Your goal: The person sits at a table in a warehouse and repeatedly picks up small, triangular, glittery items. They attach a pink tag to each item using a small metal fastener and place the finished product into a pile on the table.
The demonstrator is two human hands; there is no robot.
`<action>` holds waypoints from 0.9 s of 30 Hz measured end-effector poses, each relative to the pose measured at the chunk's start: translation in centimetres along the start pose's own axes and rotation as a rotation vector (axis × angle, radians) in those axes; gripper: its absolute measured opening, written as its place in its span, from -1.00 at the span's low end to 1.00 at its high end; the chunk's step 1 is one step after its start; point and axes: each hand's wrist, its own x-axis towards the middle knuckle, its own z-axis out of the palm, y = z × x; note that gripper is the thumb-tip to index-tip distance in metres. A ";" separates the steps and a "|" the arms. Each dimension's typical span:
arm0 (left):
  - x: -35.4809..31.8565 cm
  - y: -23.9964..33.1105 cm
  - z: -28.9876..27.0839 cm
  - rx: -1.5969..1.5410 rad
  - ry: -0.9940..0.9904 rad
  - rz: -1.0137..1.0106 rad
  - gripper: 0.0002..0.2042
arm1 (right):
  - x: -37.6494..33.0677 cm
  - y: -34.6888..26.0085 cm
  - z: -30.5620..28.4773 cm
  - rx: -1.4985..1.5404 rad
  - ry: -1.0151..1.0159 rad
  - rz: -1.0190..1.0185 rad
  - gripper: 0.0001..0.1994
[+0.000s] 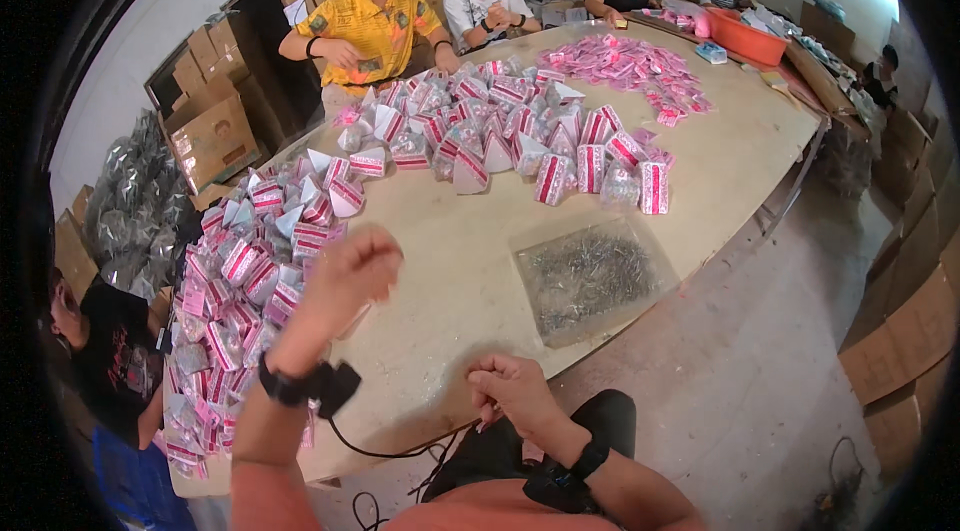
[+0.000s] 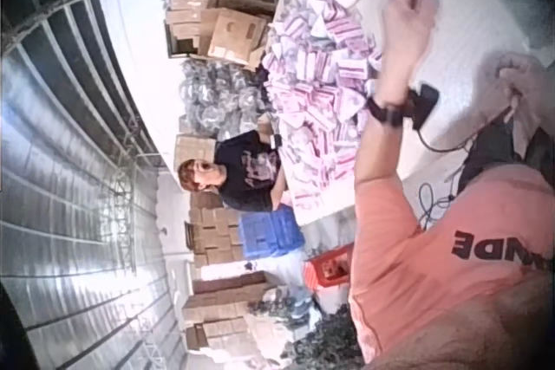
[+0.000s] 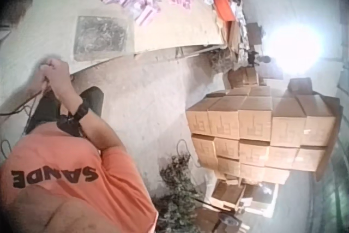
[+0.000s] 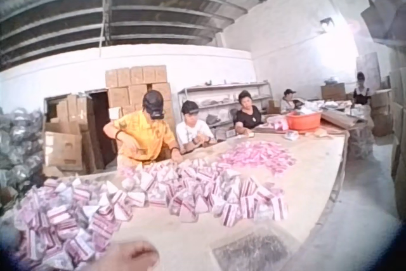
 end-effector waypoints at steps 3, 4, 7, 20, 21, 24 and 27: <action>8.4 0.2 -2.9 0.290 0.090 0.122 -0.89 | 1.6 1.1 -1.0 0.087 -0.032 0.025 -0.86; 11.2 -1.0 -3.3 0.426 0.152 0.209 -0.85 | 1.9 1.2 -1.1 0.079 -0.029 0.057 -0.87; 18.3 -8.4 -3.3 0.599 0.235 0.222 -0.69 | 2.2 0.0 -0.5 0.009 -0.033 0.151 -0.87; 28.3 -19.4 5.1 0.473 0.298 -0.223 -0.47 | 2.3 -1.1 -2.0 0.032 -0.157 0.184 -0.86; 28.4 -20.1 4.5 0.410 0.295 -0.224 -0.49 | 2.2 -1.6 -1.7 0.043 -0.136 0.194 -0.92; 26.5 -22.3 5.3 0.107 0.407 -0.049 -0.53 | 2.4 -1.9 -1.8 -0.021 -0.159 0.209 -0.86; 23.8 -22.6 5.2 -0.313 0.288 0.015 -0.60 | 3.0 0.6 -3.5 0.050 -0.276 0.186 -0.84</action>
